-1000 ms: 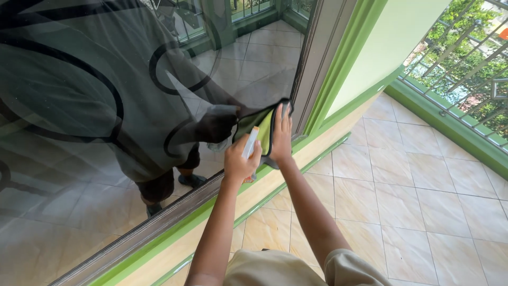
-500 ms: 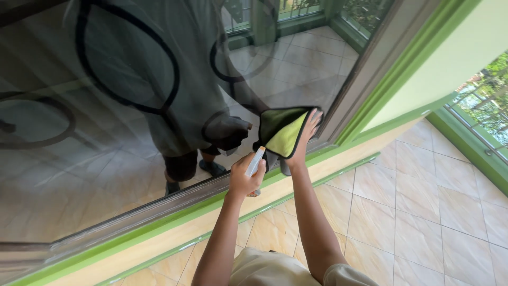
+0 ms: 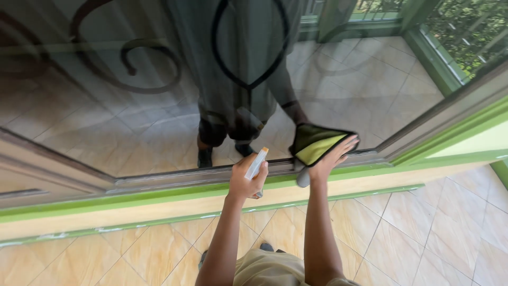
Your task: Cleaning a glass window pane using a cloth and a spray bottle
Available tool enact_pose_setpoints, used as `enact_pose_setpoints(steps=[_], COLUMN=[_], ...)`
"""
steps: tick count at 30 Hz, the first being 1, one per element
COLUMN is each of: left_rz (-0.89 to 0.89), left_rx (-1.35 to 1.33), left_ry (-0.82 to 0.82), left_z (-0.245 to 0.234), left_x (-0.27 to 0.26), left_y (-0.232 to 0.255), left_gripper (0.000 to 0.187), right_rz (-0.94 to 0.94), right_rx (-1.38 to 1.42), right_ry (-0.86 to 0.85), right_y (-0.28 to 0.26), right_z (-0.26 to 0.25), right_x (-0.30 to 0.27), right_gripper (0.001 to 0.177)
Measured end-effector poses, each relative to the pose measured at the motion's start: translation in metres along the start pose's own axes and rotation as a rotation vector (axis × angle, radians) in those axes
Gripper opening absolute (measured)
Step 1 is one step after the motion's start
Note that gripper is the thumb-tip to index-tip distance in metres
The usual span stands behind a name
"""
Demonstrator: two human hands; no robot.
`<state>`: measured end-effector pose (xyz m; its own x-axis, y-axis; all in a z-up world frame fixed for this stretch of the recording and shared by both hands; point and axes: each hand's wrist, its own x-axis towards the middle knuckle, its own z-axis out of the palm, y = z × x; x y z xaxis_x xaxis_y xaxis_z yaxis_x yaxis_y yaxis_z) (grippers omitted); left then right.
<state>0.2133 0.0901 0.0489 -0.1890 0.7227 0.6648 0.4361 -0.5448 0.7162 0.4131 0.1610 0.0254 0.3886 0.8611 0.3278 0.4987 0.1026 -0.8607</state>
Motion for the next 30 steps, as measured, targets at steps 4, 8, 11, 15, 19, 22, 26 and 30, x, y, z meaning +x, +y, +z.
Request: enact_pose_setpoints(steps=[4,8,11,15,19,22,26,30], left_rz=[-0.036,-0.015,0.017,0.047,0.021,-0.025,-0.035,-0.023], left_rx=[0.023,0.002,0.034,0.070,0.091,0.153,0.260,0.293], left_ry=[0.036,0.150,0.179,0.210,0.219,0.278,0.360,0.409], left_z=[-0.039,-0.088,-0.129,-0.184,-0.239,-0.275,-0.329,-0.373], left_x=[-0.006,-0.005,0.002,-0.007,-0.017,-0.031,-0.032,-0.030], left_y=[-0.011,-0.020,-0.026,-0.033,-0.046,-0.055,-0.054,-0.055], left_gripper=[0.015,0.016,0.015,0.015,0.011,0.010,0.013,0.013], right_rz=[-0.266,-0.562,-0.764,-0.765,-0.475,-0.374,-0.650,-0.975], right_rx=[0.043,-0.215,-0.400,-0.441,-0.228,0.016,-0.259,-0.428], right_ry=[0.072,-0.018,-0.067,-0.069,0.022,0.028,-0.102,-0.192], right_y=[-0.087,-0.088,-0.037,-0.006,-0.120,-0.221,-0.270,-0.228], right_z=[0.015,0.098,0.168,0.175,0.142,0.138,0.210,0.299], right_x=[-0.001,-0.054,-0.123,-0.153,-0.138,-0.146,-0.189,-0.277], right_gripper=[0.117,0.105,0.086,0.092,0.092,0.091,0.098,0.080])
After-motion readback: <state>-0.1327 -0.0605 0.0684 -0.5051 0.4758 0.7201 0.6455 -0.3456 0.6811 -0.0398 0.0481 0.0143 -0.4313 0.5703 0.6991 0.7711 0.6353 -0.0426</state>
